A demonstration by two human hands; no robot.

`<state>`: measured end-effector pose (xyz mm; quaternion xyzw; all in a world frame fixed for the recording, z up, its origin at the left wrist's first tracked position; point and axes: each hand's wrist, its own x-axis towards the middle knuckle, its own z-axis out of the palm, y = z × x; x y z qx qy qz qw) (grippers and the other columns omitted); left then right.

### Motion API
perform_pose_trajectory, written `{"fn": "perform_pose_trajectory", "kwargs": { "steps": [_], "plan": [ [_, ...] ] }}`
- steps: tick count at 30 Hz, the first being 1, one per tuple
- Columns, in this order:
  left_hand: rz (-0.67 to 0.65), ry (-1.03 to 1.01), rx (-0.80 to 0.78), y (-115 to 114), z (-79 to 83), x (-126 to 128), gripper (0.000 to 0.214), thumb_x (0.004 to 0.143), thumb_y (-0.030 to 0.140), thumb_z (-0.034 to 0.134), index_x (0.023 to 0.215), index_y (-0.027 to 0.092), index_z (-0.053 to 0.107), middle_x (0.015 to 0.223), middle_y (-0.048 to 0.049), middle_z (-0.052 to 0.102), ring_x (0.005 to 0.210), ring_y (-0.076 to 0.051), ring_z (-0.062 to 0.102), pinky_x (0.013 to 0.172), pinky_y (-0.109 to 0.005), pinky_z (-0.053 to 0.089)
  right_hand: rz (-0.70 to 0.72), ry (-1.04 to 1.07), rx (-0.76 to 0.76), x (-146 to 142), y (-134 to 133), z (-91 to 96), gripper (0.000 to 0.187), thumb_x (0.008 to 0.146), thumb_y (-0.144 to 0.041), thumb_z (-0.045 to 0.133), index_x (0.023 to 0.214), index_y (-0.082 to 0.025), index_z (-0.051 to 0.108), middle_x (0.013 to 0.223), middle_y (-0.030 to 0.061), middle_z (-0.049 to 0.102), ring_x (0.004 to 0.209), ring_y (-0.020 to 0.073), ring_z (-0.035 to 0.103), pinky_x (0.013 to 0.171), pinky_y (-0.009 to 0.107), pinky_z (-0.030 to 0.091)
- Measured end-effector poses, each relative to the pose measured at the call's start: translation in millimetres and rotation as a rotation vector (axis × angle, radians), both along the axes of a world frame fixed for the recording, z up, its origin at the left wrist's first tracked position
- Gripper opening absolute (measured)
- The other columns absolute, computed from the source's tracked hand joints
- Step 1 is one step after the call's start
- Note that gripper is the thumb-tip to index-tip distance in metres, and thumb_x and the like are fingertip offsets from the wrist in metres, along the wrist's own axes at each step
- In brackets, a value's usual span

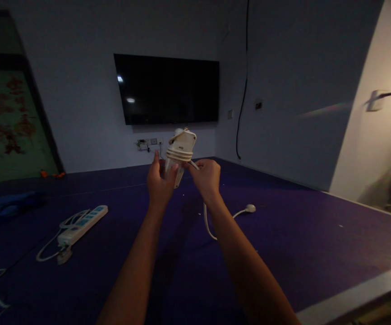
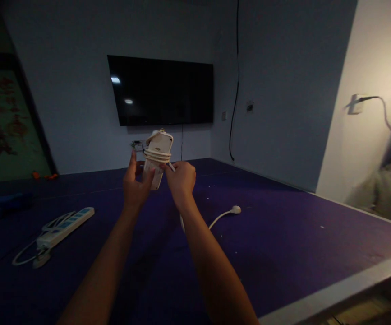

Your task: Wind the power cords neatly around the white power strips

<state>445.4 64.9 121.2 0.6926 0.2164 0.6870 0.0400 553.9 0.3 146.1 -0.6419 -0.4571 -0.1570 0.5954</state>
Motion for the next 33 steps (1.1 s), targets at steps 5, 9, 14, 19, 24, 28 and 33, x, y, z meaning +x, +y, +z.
{"fn": "perform_pose_trajectory", "kwargs": {
  "steps": [5,9,14,19,24,28,33],
  "plan": [
    [-0.066,-0.139,-0.141,0.2,2.4,-0.3,0.044,0.077,0.053,0.062,0.101,0.016,0.066,0.093,-0.0070,0.059,0.087,-0.019,0.058,0.078,-0.032,0.048,0.054,-0.057,-0.017,-2.5,0.3,1.1,0.029,0.075,-0.041,0.066,0.061,-0.016,0.069,0.053,0.0027,0.059,0.050,0.0125,0.048,0.049,0.024,0.027],
    [-0.044,-0.198,-0.220,1.2,-0.8,1.4,0.045,0.073,0.055,0.066,0.093,0.015,0.064,0.088,-0.0052,0.056,0.083,-0.019,0.056,0.075,-0.032,0.047,0.015,-0.111,-0.082,-13.9,-1.1,1.8,0.028,0.076,-0.040,0.065,0.062,-0.017,0.069,0.061,0.0067,0.065,0.057,0.0151,0.054,0.050,0.025,0.027],
    [-0.022,-0.240,-0.208,4.3,-6.4,3.1,0.048,0.072,0.058,0.065,0.097,0.017,0.061,0.090,-0.0055,0.056,0.085,-0.019,0.056,0.077,-0.033,0.046,0.000,-0.139,-0.136,-19.8,-4.3,3.3,0.026,0.077,-0.039,0.064,0.064,-0.017,0.069,0.065,0.0092,0.067,0.061,0.0173,0.058,0.052,0.025,0.029],
    [0.088,-0.223,-0.125,-0.8,-4.9,-1.2,0.047,0.075,0.059,0.061,0.098,0.018,0.061,0.088,-0.0047,0.055,0.086,-0.020,0.057,0.079,-0.033,0.046,0.030,-0.146,-0.134,-24.5,-7.0,4.0,0.025,0.078,-0.039,0.063,0.065,-0.017,0.069,0.066,0.0098,0.068,0.061,0.0173,0.058,0.053,0.026,0.030],
    [0.172,-0.154,-0.078,-4.1,-2.7,-7.5,0.045,0.078,0.056,0.059,0.102,0.017,0.062,0.095,-0.0077,0.056,0.095,-0.023,0.057,0.085,-0.035,0.045,0.038,-0.164,-0.136,-28.2,-6.4,2.8,0.024,0.079,-0.036,0.062,0.066,-0.017,0.070,0.067,0.0106,0.069,0.062,0.0173,0.059,0.053,0.026,0.029],
    [0.192,-0.130,-0.093,-3.8,-2.9,-8.2,0.051,0.078,0.056,0.059,0.108,0.016,0.062,0.093,-0.0082,0.056,0.093,-0.024,0.058,0.084,-0.037,0.046,0.029,-0.168,-0.145,-27.4,-4.8,1.8,0.023,0.079,-0.035,0.061,0.068,-0.017,0.071,0.069,0.0108,0.069,0.064,0.0180,0.060,0.054,0.026,0.031],
    [0.122,-0.115,-0.125,-2.0,1.6,-9.0,0.045,0.076,0.058,0.061,0.096,0.017,0.065,0.090,-0.0076,0.056,0.090,-0.022,0.058,0.082,-0.034,0.047,0.005,-0.157,-0.145,-23.1,-3.7,2.0,0.023,0.078,-0.037,0.063,0.069,-0.017,0.071,0.068,0.0096,0.069,0.064,0.0179,0.060,0.054,0.025,0.031]
  ]
}}
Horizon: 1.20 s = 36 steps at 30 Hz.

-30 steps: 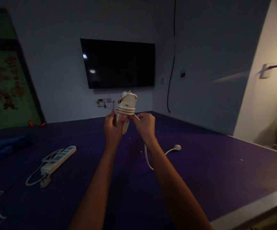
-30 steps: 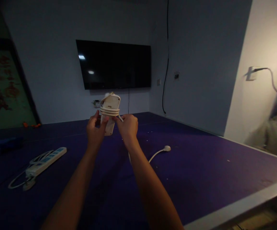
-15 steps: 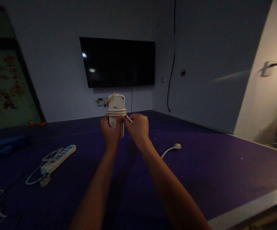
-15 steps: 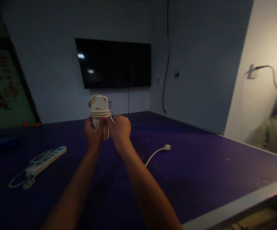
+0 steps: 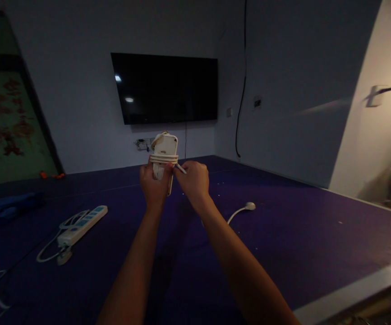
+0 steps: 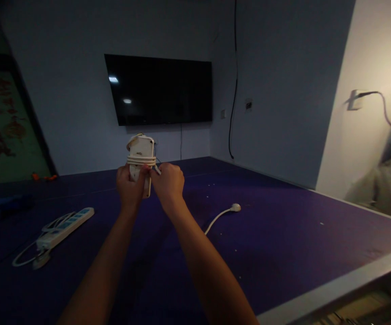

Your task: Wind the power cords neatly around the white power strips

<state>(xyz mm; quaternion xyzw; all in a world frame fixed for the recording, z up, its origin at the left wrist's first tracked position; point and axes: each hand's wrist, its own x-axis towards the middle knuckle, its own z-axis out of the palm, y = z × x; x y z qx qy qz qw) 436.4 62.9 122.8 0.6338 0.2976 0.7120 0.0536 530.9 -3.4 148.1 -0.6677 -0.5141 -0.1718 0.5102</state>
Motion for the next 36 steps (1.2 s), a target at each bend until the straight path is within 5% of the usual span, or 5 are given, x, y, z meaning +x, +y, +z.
{"fn": "perform_pose_trajectory", "kwargs": {
  "steps": [7,10,16,25,36],
  "plan": [
    [-0.512,-0.026,-0.137,1.1,12.1,-1.8,0.052,0.084,0.061,0.045,0.100,0.017,0.066,0.096,-0.0079,0.069,0.092,-0.021,0.062,0.079,-0.032,0.047,-0.037,0.040,0.027,10.3,-0.8,2.2,0.036,0.076,-0.049,0.066,0.062,-0.016,0.068,0.059,0.0062,0.064,0.052,0.0133,0.050,0.049,0.025,0.026],
    [-0.600,-0.127,-0.193,-1.0,13.5,-1.9,0.053,0.078,0.064,0.051,0.092,0.015,0.068,0.090,-0.0075,0.071,0.082,-0.019,0.064,0.068,-0.028,0.047,-0.031,0.036,0.039,10.5,-1.1,3.1,0.031,0.075,-0.046,0.069,0.064,-0.017,0.070,0.060,0.0054,0.064,0.054,0.0132,0.050,0.050,0.025,0.027],
    [-0.483,-0.220,-0.210,-6.3,15.5,-5.0,0.046,0.071,0.059,0.063,0.081,0.015,0.068,0.068,-0.0029,0.066,0.059,-0.013,0.057,0.053,-0.023,0.042,0.017,0.030,0.023,6.5,-0.6,3.3,0.031,0.074,-0.047,0.069,0.065,-0.017,0.070,0.062,0.0054,0.065,0.057,0.0135,0.053,0.051,0.024,0.028],
    [-0.354,-0.403,-0.319,-6.0,14.3,2.6,0.055,0.060,0.058,0.072,0.091,0.013,0.063,0.090,-0.0108,0.069,0.074,-0.018,0.065,0.063,-0.027,0.048,-0.005,-0.086,-0.107,-14.5,-6.6,1.7,0.025,0.080,-0.039,0.060,0.079,-0.017,0.072,0.077,0.0107,0.071,0.072,0.0202,0.064,0.058,0.026,0.036],
    [-0.398,-0.430,-0.357,-1.9,13.1,5.8,0.055,0.055,0.052,0.077,0.090,0.012,0.063,0.091,-0.0106,0.069,0.075,-0.018,0.064,0.064,-0.028,0.047,-0.027,-0.094,-0.131,-17.4,-6.2,0.4,0.023,0.081,-0.036,0.057,0.079,-0.018,0.071,0.078,0.0109,0.071,0.074,0.0228,0.066,0.057,0.027,0.037]
  ]
}}
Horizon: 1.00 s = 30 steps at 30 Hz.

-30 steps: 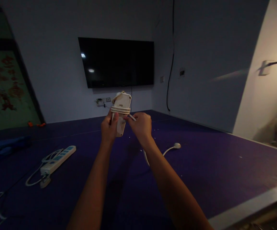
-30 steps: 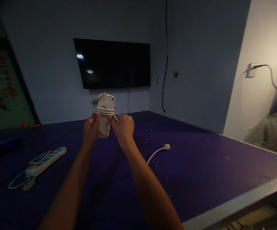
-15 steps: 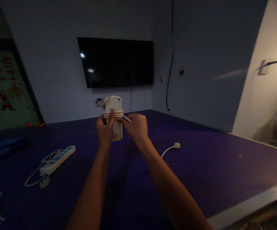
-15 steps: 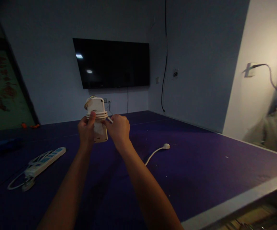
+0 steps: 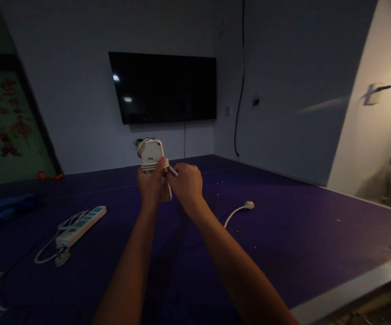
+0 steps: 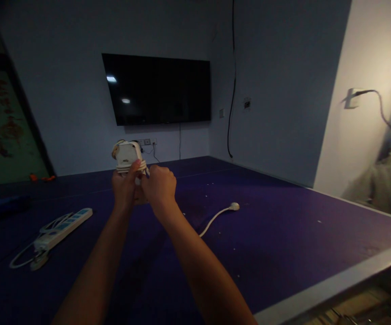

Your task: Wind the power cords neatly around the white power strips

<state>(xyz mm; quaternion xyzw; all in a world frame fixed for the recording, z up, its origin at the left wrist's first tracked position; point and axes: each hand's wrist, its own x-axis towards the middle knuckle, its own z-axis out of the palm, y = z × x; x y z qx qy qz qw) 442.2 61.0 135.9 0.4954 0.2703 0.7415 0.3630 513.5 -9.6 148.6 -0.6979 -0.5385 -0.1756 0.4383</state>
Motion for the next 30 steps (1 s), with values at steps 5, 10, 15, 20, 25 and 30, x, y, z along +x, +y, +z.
{"fn": "perform_pose_trajectory", "kwargs": {
  "steps": [5,10,15,20,25,30],
  "plan": [
    [-0.191,0.022,0.027,4.5,1.2,1.1,0.056,0.064,0.066,0.063,0.086,0.015,0.064,0.081,-0.0080,0.069,0.071,-0.018,0.064,0.064,-0.030,0.047,-0.012,0.027,0.024,5.7,-0.3,1.9,0.028,0.081,-0.042,0.060,0.078,-0.017,0.071,0.079,0.0111,0.072,0.074,0.0226,0.066,0.057,0.027,0.036],
    [-0.210,-0.013,0.032,13.7,-0.6,2.7,0.052,0.063,0.063,0.065,0.083,0.015,0.062,0.079,-0.0055,0.067,0.069,-0.018,0.063,0.064,-0.029,0.046,-0.010,0.045,0.009,8.8,1.3,2.7,0.029,0.079,-0.044,0.063,0.078,-0.017,0.072,0.079,0.0114,0.072,0.073,0.0214,0.065,0.058,0.027,0.037],
    [-0.146,0.051,0.031,14.8,-0.4,-2.4,0.054,0.064,0.060,0.068,0.092,0.015,0.057,0.092,-0.0086,0.067,0.083,-0.020,0.065,0.072,-0.032,0.048,-0.017,0.064,0.000,7.8,4.2,1.3,0.029,0.080,-0.044,0.062,0.080,-0.017,0.072,0.079,0.0113,0.072,0.072,0.0202,0.065,0.058,0.026,0.038],
    [-0.358,0.156,0.080,8.5,2.8,-8.4,0.055,0.067,0.059,0.065,0.098,0.015,0.057,0.105,-0.0122,0.067,0.096,-0.024,0.065,0.082,-0.035,0.049,-0.031,0.094,0.047,17.3,4.6,1.9,0.028,0.078,-0.044,0.063,0.077,-0.018,0.072,0.077,0.0101,0.071,0.072,0.0191,0.064,0.058,0.025,0.038],
    [-0.418,0.357,0.228,8.6,1.1,-15.7,0.055,0.058,0.037,0.078,0.104,0.017,0.055,0.112,-0.0134,0.066,0.104,-0.026,0.063,0.087,-0.038,0.050,-0.023,0.127,0.087,28.9,6.4,2.1,0.029,0.077,-0.045,0.065,0.075,-0.017,0.072,0.072,0.0091,0.070,0.066,0.0179,0.062,0.056,0.025,0.036],
    [-0.288,0.372,0.291,15.8,-2.4,-15.6,0.053,0.061,0.033,0.076,0.107,0.017,0.055,0.111,-0.0144,0.066,0.103,-0.026,0.064,0.086,-0.037,0.050,0.003,0.153,0.094,31.3,7.7,2.0,0.030,0.076,-0.045,0.066,0.072,-0.016,0.072,0.068,0.0086,0.068,0.062,0.0165,0.060,0.054,0.025,0.035]
  ]
}}
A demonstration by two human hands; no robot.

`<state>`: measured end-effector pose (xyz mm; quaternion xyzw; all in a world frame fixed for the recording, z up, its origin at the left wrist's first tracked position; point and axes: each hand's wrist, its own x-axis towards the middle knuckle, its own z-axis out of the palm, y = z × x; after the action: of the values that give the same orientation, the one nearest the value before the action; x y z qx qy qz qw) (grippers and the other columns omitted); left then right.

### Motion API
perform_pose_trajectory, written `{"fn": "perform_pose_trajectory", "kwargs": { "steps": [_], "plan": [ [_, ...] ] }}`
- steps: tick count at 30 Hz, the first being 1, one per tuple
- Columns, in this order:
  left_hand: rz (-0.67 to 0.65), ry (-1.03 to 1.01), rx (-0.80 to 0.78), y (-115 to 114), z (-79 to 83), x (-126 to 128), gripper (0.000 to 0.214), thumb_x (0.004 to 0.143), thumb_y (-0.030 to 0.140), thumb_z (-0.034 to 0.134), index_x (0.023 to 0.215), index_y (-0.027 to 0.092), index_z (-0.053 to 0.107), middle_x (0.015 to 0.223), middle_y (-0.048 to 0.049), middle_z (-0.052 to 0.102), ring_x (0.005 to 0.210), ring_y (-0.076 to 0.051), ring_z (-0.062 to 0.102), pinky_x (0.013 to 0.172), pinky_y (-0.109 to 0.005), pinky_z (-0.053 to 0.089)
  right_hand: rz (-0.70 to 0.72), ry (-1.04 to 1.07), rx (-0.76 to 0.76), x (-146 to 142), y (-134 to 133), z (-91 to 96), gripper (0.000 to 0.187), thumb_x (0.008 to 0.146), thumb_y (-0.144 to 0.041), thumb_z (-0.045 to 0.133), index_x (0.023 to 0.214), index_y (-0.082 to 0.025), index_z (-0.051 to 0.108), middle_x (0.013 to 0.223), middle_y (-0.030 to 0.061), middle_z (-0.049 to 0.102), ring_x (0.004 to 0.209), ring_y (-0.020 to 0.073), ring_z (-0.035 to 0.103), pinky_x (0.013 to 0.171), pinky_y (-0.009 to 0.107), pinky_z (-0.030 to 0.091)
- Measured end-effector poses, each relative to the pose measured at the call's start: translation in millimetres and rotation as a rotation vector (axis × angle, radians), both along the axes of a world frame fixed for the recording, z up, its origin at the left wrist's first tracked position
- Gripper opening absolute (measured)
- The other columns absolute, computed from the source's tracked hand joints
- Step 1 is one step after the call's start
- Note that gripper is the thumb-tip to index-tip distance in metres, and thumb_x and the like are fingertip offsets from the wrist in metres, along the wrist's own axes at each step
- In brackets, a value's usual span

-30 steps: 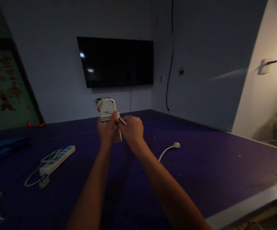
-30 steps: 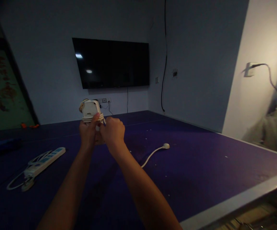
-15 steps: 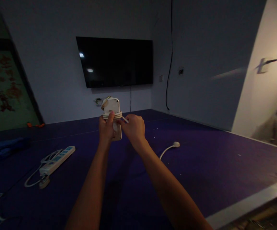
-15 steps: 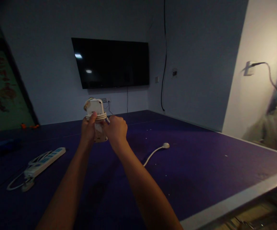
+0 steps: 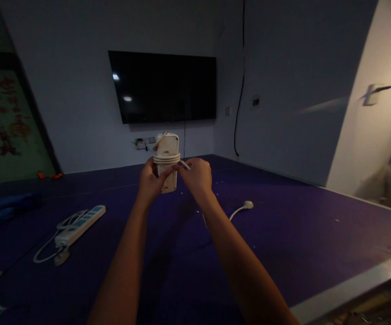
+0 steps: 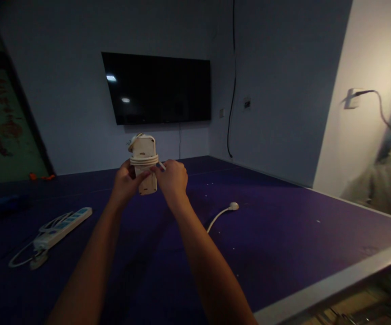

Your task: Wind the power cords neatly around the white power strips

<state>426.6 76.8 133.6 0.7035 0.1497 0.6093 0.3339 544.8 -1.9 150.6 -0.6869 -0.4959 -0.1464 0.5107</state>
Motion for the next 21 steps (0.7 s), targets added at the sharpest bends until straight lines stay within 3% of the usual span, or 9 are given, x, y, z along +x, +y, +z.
{"fn": "perform_pose_trajectory", "kwargs": {
  "steps": [6,9,17,21],
  "plan": [
    [0.318,-0.053,0.103,1.6,-2.8,3.1,0.053,0.067,0.027,0.071,0.116,0.016,0.053,0.114,-0.0162,0.066,0.108,-0.026,0.062,0.092,-0.036,0.046,0.263,0.135,-0.003,-5.3,-1.4,0.8,0.024,0.083,-0.032,0.057,0.076,-0.014,0.072,0.058,0.0043,0.064,0.054,0.0130,0.057,0.051,0.022,0.033],
    [0.469,-0.064,0.130,-1.2,-5.7,2.6,0.055,0.069,0.027,0.070,0.120,0.016,0.052,0.112,-0.0161,0.067,0.105,-0.027,0.063,0.089,-0.035,0.047,0.348,0.091,0.010,-14.2,-0.2,-1.1,0.025,0.086,-0.023,0.050,0.075,-0.012,0.070,0.059,0.0039,0.063,0.054,0.0118,0.056,0.052,0.020,0.033],
    [0.718,0.063,0.180,-21.3,-5.4,3.6,0.060,0.076,0.036,0.064,0.131,0.017,0.048,0.112,-0.0177,0.067,0.097,-0.030,0.065,0.082,-0.037,0.047,0.318,-0.055,0.024,-27.5,2.0,-4.2,0.034,0.090,-0.033,0.046,0.074,-0.013,0.068,0.064,0.0043,0.064,0.058,0.0122,0.055,0.054,0.022,0.030],
    [0.731,0.071,0.168,-27.6,-5.5,10.1,0.057,0.079,0.037,0.060,0.131,0.017,0.050,0.099,-0.0159,0.069,0.090,-0.030,0.065,0.083,-0.040,0.045,0.275,-0.052,0.032,-26.6,-0.4,-2.8,0.037,0.090,-0.038,0.048,0.072,-0.013,0.068,0.064,0.0056,0.065,0.059,0.0133,0.057,0.054,0.023,0.030]
  ]
}}
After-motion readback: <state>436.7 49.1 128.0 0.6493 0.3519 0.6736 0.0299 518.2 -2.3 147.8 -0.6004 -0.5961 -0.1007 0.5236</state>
